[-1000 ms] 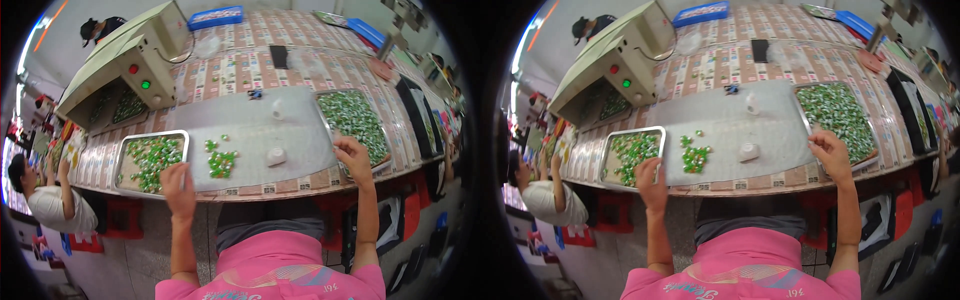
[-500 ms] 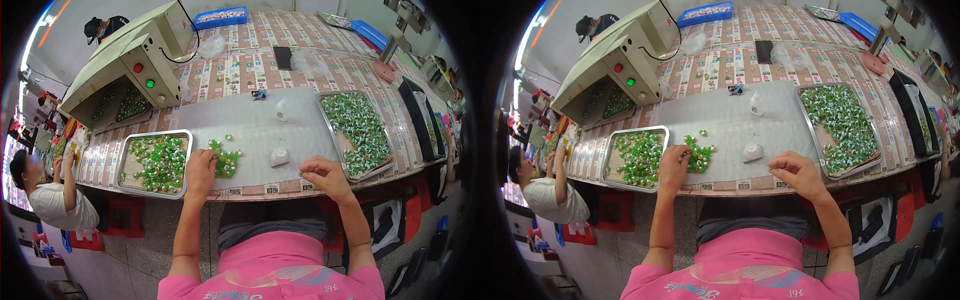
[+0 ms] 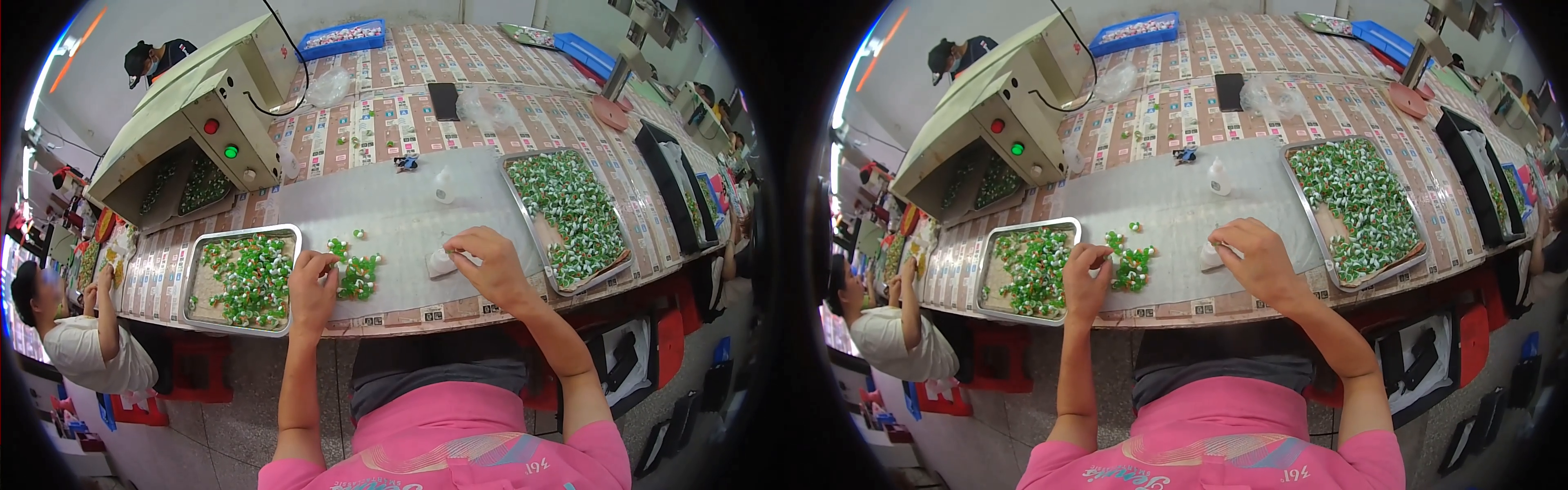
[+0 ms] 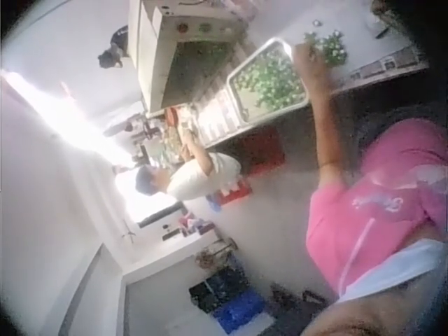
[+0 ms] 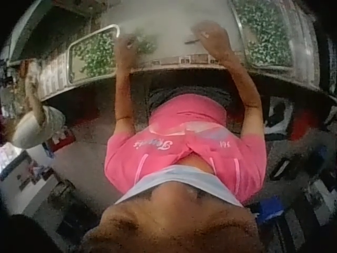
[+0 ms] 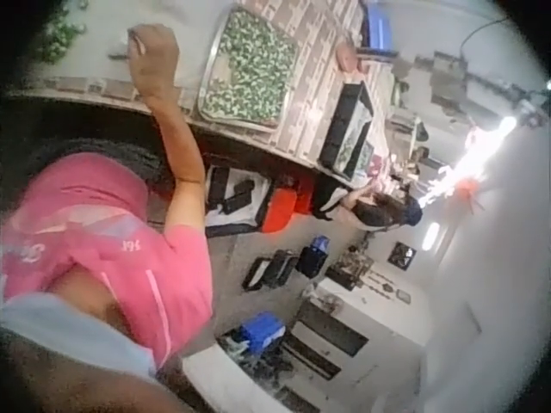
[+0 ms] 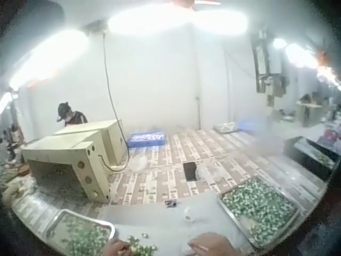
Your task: The person assembles small green beads and silver connectors by hand at a workbench.
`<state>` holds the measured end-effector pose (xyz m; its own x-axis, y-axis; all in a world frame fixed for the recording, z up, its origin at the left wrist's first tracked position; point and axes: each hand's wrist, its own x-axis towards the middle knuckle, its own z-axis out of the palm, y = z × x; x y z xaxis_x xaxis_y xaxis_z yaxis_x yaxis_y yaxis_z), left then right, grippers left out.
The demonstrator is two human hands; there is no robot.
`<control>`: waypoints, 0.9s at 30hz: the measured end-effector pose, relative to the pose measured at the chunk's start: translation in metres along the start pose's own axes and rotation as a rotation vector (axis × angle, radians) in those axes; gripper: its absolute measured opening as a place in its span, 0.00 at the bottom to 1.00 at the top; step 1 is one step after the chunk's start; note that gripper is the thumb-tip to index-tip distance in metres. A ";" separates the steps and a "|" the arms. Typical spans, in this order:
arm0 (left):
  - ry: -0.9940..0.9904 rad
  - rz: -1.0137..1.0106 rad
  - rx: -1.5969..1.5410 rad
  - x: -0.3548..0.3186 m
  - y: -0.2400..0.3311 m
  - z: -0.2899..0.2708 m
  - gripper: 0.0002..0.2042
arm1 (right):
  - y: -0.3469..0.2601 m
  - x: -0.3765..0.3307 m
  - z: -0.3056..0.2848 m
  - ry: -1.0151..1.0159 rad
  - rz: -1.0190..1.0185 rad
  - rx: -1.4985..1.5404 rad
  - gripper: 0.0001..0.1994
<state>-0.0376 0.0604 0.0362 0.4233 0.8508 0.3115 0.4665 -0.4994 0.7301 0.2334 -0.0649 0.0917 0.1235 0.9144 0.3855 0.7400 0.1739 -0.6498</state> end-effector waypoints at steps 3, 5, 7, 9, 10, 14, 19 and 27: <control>0.069 0.009 -0.135 -0.005 0.001 -0.004 0.11 | 0.004 0.003 0.005 -0.004 -0.047 -0.093 0.08; 0.078 -0.042 -0.255 -0.010 0.004 -0.007 0.10 | 0.005 0.004 0.006 -0.024 -0.050 -0.122 0.07; 0.055 -0.100 -0.399 -0.018 0.002 -0.007 0.09 | 0.003 0.004 0.006 -0.034 -0.023 -0.085 0.08; 0.030 -0.159 -0.547 -0.025 0.009 -0.003 0.08 | 0.006 0.003 0.007 -0.010 -0.029 -0.078 0.08; -0.007 -0.191 -0.709 -0.028 0.016 0.000 0.08 | 0.007 0.002 0.008 0.013 -0.036 -0.071 0.08; -0.111 -0.254 -0.986 -0.041 0.040 0.012 0.10 | -0.006 -0.005 0.005 -0.015 0.122 0.145 0.09; -0.198 -0.484 -1.221 -0.056 0.061 0.041 0.14 | -0.021 -0.031 0.003 -0.156 0.372 0.551 0.08; -0.273 -0.574 -1.410 -0.061 0.092 0.075 0.10 | -0.024 -0.059 -0.007 -0.141 0.333 0.622 0.08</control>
<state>0.0380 -0.0501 0.0391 0.6474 0.7344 -0.2039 -0.4091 0.5606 0.7199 0.2126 -0.1251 0.0893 0.1596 0.9863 0.0407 0.1591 0.0150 -0.9871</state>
